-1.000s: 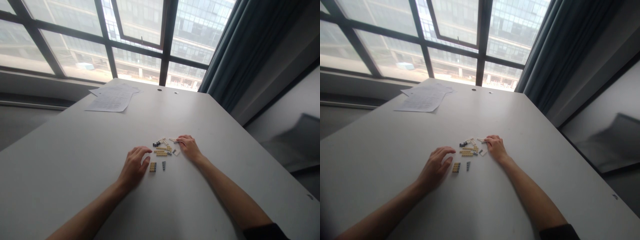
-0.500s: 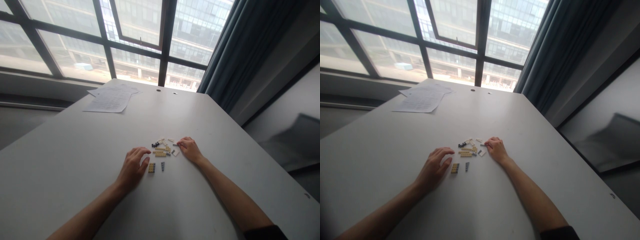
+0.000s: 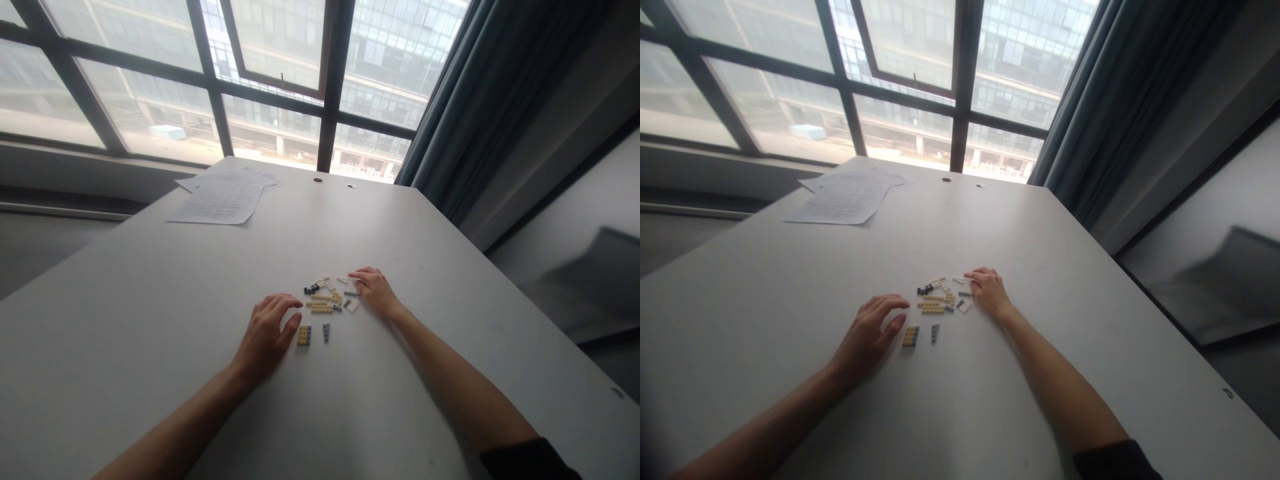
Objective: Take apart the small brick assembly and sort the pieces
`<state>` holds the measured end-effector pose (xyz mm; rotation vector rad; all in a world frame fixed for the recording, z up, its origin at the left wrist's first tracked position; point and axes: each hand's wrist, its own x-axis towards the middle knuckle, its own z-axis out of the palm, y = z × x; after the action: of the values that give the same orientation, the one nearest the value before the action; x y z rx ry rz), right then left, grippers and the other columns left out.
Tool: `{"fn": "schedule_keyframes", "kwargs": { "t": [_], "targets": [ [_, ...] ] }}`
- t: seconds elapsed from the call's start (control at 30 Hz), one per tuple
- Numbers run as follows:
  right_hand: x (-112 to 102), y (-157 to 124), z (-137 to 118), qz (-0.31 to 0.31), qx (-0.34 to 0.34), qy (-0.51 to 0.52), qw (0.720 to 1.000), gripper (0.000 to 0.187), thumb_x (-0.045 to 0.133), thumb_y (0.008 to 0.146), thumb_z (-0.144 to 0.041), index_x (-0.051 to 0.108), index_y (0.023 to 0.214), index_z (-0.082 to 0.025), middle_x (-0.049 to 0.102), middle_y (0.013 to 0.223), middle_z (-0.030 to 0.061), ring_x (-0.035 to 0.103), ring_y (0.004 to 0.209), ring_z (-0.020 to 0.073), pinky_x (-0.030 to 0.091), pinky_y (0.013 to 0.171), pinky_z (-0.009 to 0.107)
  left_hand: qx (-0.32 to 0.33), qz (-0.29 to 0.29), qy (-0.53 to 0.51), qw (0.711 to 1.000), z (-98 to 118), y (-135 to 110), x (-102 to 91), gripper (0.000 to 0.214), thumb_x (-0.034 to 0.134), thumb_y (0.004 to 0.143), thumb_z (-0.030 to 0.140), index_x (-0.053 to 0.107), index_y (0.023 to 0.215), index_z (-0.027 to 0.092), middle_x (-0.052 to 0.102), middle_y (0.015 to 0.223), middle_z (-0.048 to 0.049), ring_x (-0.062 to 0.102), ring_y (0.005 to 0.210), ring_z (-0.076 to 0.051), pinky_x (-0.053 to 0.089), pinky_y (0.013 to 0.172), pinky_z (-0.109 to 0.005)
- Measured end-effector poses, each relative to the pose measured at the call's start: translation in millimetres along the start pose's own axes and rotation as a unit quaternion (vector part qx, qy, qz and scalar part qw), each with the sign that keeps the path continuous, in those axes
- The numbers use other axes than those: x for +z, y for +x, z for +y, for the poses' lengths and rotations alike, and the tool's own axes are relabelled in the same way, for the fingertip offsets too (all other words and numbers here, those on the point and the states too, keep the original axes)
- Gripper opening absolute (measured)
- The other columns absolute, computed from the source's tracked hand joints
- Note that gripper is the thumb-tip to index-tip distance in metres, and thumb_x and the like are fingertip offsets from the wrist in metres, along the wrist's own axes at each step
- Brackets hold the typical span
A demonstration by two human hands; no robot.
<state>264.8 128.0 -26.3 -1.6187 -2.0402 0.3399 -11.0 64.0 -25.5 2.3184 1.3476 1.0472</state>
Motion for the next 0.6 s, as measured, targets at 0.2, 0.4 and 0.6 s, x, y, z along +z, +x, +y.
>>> {"fn": "schedule_keyframes", "kwargs": {
  "t": [0.2,0.4,0.6],
  "targets": [
    [6,4,-8,-0.011,-0.014,-0.002,1.0,0.03,0.051,0.084,-0.012,0.073,0.099,-0.027,0.067,0.111,0.0004,0.055,0.106,0.0203,0.039,0.098,0.036,-0.001,0.0,0.001,1.0,0,-1,-1.1,0.019,0.045,0.09,0.031,0.058,0.099,0.021,0.063,0.105,-0.0057,0.052,0.108,-0.023,0.038,0.096,-0.041],
    [7,0,-12,0.0,-0.044,0.027,0.999,0.025,0.055,0.081,-0.009,0.074,0.085,-0.026,0.07,0.1,0.0008,0.058,0.098,0.0189,0.042,0.094,0.033,0.001,-0.003,0.0,1.0,2,0,-2.8,0.019,0.044,0.09,0.031,0.058,0.098,0.021,0.064,0.104,-0.0056,0.052,0.109,-0.023,0.038,0.095,-0.041],
    [5,-5,-9,0.03,-0.041,0.045,0.998,0.024,0.055,0.08,-0.01,0.073,0.09,-0.023,0.069,0.1,0.0028,0.057,0.1,0.0184,0.041,0.095,0.033,0.006,-0.003,0.008,1.0,2,0,-1.5,0.019,0.044,0.09,0.031,0.059,0.097,0.021,0.064,0.104,-0.0052,0.052,0.109,-0.023,0.038,0.095,-0.041]
  ]
}}
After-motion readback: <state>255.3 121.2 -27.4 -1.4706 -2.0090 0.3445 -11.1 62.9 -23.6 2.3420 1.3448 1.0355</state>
